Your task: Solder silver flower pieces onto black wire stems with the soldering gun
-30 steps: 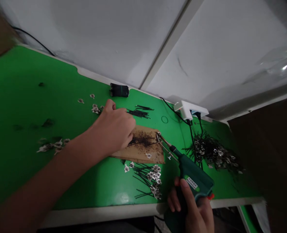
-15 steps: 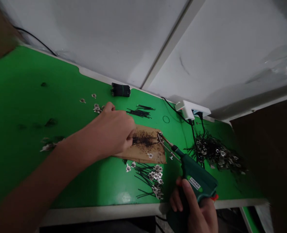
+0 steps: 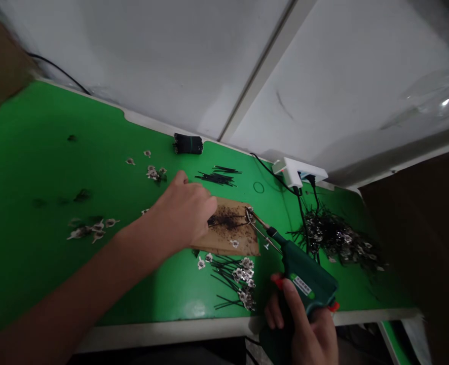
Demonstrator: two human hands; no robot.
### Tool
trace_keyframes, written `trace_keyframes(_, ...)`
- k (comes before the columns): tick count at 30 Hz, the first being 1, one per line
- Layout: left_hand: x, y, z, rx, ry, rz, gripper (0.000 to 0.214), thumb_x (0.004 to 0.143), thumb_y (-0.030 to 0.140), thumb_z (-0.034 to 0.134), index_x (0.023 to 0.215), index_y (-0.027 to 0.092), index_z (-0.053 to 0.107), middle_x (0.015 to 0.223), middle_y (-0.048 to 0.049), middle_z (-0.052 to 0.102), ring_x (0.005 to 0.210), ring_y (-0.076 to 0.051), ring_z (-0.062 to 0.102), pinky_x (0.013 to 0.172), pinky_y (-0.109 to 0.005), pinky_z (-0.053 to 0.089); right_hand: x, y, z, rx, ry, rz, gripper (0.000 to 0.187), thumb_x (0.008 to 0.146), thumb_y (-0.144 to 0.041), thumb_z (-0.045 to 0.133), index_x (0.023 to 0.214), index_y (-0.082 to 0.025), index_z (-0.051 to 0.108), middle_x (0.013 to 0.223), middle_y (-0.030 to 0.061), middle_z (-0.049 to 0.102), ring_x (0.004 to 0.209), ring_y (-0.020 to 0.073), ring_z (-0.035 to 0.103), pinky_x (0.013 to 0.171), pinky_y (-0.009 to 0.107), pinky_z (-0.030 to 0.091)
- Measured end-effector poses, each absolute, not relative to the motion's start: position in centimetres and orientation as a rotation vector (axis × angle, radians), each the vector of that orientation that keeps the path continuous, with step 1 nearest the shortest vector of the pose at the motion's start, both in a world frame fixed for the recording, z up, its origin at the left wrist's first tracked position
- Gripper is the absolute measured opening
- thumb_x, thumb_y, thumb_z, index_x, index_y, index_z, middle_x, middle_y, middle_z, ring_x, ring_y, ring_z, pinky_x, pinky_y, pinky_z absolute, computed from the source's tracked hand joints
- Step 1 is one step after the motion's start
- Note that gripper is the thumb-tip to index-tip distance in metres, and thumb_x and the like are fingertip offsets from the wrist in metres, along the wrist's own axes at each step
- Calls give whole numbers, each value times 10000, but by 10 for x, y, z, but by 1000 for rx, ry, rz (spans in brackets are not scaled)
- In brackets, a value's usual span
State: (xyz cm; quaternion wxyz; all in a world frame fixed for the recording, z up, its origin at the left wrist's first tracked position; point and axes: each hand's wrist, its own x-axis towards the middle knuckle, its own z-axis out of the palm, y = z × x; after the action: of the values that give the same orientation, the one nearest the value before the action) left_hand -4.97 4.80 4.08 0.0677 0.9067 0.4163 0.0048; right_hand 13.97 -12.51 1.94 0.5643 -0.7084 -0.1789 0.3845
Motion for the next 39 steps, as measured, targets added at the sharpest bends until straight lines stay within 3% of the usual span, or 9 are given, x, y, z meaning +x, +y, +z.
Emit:
trace_keyframes(9, -53, 55, 37, 2697, 1227, 100, 120, 749, 148, 554, 698, 161, 662, 741, -77, 691, 710, -234, 649, 600, -316, 381, 139, -127, 21, -1670, -449, 926, 351, 763, -455, 835, 867, -166, 665, 590, -59, 514, 466, 71, 430, 455, 226, 375)
trace_keyframes(15, -34, 63, 27, 2580, 1110, 375, 133, 808, 110, 569, 775, 175, 680, 754, -30, 687, 695, -191, 625, 631, -296, 404, 140, -128, 20, -1674, -454, 926, 362, 765, -464, 833, 868, -159, 670, 595, -46, 540, 468, 73, 434, 456, 226, 370)
trace_keyframes(19, -19, 63, 14, 2596, 976, 361, 181, 898, 104, 556, 837, 164, 715, 869, -50, 697, 841, -208, 660, 721, -300, 461, 140, -130, 18, -1662, -417, 936, 372, 766, -474, 825, 895, -163, 666, 550, -56, 510, 464, 83, 431, 456, 228, 369)
trace_keyframes(24, -10, 62, 8, 2592, 1010, 359, 248, 979, 165, 523, 881, 152, 750, 901, -70, 683, 867, -216, 659, 770, -320, 491, 141, -129, 15, -1637, -414, 932, 376, 742, -478, 842, 872, -175, 659, 562, -39, 537, 463, 87, 437, 456, 235, 382)
trace_keyframes(28, -2, 64, 9, 2605, 984, 320, 255, 985, 155, 520, 937, 155, 770, 903, -78, 681, 882, -228, 663, 775, -332, 499, 144, -130, 10, -1625, -408, 944, 406, 731, -515, 843, 871, -171, 679, 498, -37, 517, 416, 91, 422, 427, 237, 372)
trace_keyframes(39, 9, 64, 7, 2561, 1053, 369, 249, 967, 137, 544, 869, 132, 772, 852, -78, 690, 830, -217, 673, 721, -311, 492, 151, -134, -2, -1534, -410, 969, 419, 723, -535, 837, 831, -160, 686, 472, -26, 531, 351, 98, 429, 360, 236, 377)
